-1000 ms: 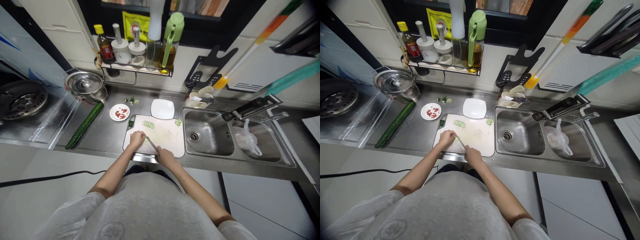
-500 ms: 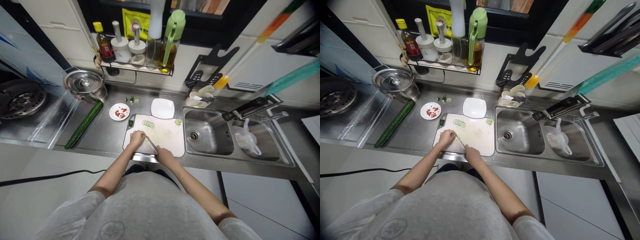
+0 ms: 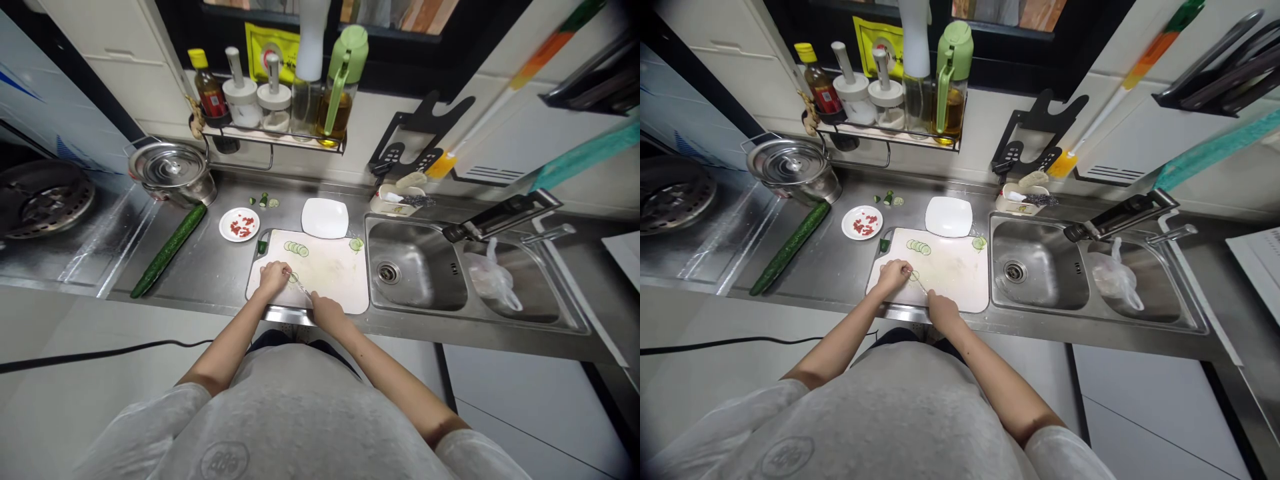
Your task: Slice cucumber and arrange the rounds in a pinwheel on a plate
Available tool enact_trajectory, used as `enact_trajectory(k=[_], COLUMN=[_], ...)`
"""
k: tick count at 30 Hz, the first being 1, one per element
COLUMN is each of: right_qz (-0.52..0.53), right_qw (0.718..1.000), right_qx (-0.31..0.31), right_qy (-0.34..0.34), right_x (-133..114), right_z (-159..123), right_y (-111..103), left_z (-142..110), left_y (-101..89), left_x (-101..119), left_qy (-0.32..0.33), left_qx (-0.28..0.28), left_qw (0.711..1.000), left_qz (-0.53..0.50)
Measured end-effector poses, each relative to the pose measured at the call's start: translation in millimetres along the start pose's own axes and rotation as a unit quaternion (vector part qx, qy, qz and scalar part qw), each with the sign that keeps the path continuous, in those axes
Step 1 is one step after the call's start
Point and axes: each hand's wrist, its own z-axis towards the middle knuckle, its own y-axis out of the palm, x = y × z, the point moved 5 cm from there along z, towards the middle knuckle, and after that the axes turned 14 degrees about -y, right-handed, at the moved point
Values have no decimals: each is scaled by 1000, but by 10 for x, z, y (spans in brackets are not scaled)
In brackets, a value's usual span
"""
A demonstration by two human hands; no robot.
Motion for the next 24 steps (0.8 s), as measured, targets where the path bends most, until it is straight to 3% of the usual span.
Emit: enact_trajectory(k=[12, 24], right_qz=[13, 26], right_qw=[1000, 1000], right_qx=[-3, -16], right_qy=[6, 10], right_x=[78, 151], right_z=[-170, -397], right_y=[124, 90], left_z=[-7, -82], left_y=[15, 55], left_x=[8, 52], left_qy=[-10, -13], left_qx=[6, 25], left_qw=[1000, 999], left_qz=[3, 36])
